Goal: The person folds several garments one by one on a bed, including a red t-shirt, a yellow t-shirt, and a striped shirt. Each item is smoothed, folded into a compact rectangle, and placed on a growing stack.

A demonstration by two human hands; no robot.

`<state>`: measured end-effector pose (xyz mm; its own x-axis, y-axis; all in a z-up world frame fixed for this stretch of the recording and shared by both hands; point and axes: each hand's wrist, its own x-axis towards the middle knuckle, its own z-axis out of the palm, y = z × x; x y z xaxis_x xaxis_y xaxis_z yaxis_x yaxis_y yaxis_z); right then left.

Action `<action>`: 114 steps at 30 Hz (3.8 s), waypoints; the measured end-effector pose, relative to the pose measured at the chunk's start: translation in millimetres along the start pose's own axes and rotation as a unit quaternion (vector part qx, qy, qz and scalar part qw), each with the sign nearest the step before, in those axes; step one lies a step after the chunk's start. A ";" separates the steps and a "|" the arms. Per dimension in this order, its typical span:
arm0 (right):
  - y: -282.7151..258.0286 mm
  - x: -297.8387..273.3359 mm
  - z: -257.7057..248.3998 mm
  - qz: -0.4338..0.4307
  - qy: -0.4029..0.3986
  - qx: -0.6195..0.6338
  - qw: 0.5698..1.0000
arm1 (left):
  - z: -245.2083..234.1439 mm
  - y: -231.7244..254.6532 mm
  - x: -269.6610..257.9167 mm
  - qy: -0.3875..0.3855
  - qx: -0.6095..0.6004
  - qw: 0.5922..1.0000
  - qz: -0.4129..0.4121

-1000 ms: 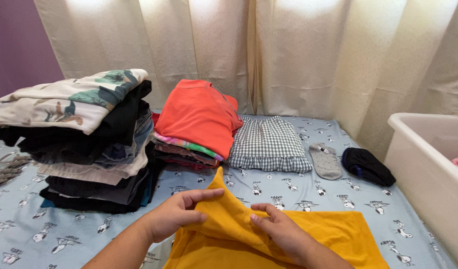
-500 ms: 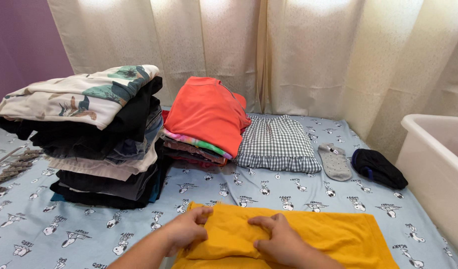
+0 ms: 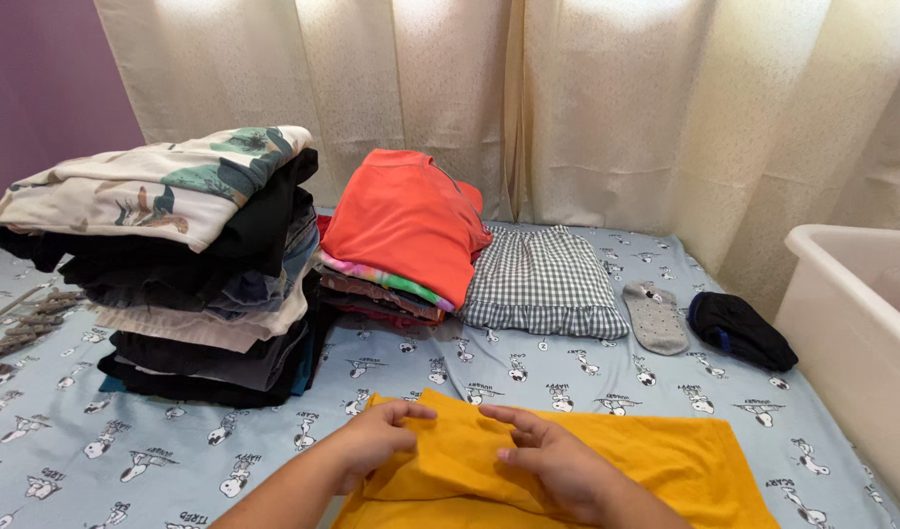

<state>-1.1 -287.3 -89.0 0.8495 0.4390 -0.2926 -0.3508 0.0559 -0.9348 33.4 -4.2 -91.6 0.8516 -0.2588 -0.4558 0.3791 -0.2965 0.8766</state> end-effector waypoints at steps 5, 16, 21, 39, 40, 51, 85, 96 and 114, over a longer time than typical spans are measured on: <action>-8.1 5.6 11.0 -0.030 0.014 0.051 0.998 | 9.6 16.0 -12.1 0.038 0.010 0.999 0.036; -3.8 10.8 -7.5 -0.102 0.154 -0.319 0.930 | -11.5 5.6 -18.1 0.056 0.011 0.991 0.123; 7.0 7.5 6.8 -0.065 0.192 -0.548 0.812 | -0.5 -11.5 -6.9 0.112 0.210 0.970 0.050; 18.1 -87.6 -192.8 0.241 0.423 -0.610 0.625 | 78.2 14.1 -37.7 0.053 0.532 0.837 0.119; 25.2 -83.0 -203.8 0.229 0.423 -0.618 0.621 | 80.0 16.0 -34.5 0.063 0.513 0.849 0.107; 29.4 -85.9 -259.2 0.261 0.414 -0.441 0.752 | 106.5 14.0 -28.9 0.078 0.542 0.823 0.149; -67.4 -45.9 22.9 -0.076 0.031 0.054 0.995 | 65.3 44.2 -31.9 -0.291 -0.313 0.904 0.031; -38.2 -11.9 15.3 -0.038 0.178 -0.271 0.945 | 47.5 36.7 -39.9 0.009 -0.234 0.966 0.107; -5.4 -8.0 16.4 -0.014 0.168 -0.558 0.813 | -7.1 -1.7 -47.7 0.245 0.406 0.867 0.153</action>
<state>-12.5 -276.4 -78.2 0.9765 0.1711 -0.1307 0.0866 -0.8681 -0.4887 -5.3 15.2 -70.3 0.9942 -0.0772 0.0745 -0.1028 -0.8841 0.4559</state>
